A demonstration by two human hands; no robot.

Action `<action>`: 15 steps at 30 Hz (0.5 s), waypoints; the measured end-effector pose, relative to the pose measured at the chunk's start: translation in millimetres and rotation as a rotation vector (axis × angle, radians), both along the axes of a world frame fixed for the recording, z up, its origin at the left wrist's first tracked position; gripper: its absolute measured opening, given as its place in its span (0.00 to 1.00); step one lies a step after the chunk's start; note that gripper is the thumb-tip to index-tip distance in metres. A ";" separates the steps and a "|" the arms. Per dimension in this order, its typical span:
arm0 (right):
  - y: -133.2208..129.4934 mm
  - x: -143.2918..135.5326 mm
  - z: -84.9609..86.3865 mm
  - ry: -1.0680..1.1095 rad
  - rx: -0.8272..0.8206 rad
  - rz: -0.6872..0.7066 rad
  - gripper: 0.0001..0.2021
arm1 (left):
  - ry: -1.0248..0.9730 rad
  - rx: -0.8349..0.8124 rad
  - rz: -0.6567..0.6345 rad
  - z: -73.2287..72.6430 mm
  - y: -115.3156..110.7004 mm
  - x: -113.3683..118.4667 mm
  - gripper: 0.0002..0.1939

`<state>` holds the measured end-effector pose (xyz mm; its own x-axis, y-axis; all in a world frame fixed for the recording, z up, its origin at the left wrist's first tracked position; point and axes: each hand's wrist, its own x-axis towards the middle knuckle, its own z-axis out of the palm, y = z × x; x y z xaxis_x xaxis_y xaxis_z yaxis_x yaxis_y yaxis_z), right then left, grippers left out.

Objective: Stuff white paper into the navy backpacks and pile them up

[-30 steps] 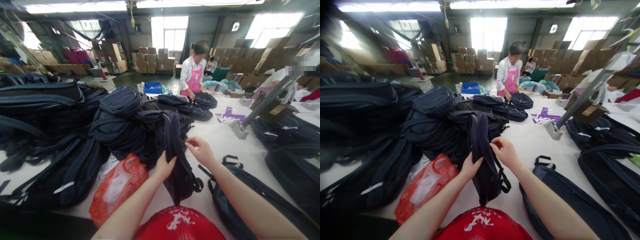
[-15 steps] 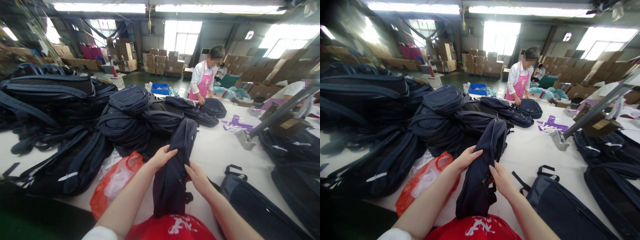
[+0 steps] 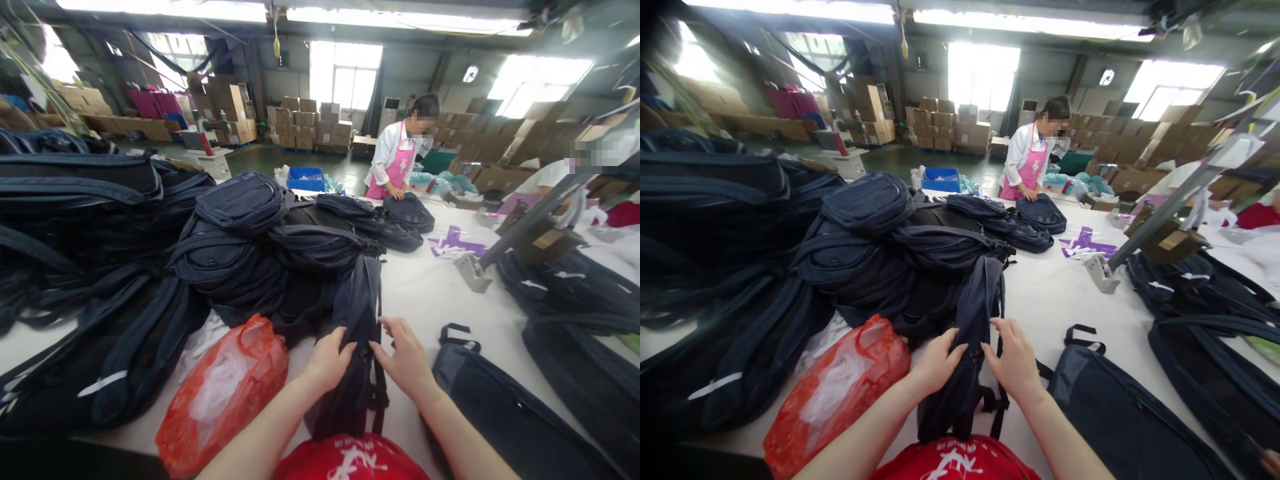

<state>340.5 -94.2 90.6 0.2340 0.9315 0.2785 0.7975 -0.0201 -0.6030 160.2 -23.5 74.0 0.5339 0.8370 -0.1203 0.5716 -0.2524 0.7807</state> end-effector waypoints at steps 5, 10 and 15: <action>1.9 5.7 32.3 -0.162 -0.236 0.404 0.11 | 0.086 0.090 -0.123 7.1 13.0 7.6 0.17; 18.5 0.6 62.6 -0.364 -0.375 0.493 0.12 | 0.185 0.190 -0.384 36.5 42.5 6.1 0.10; 15.5 -34.9 65.6 -0.534 -0.433 0.443 0.11 | 0.135 0.130 -0.502 53.4 48.5 -6.4 0.13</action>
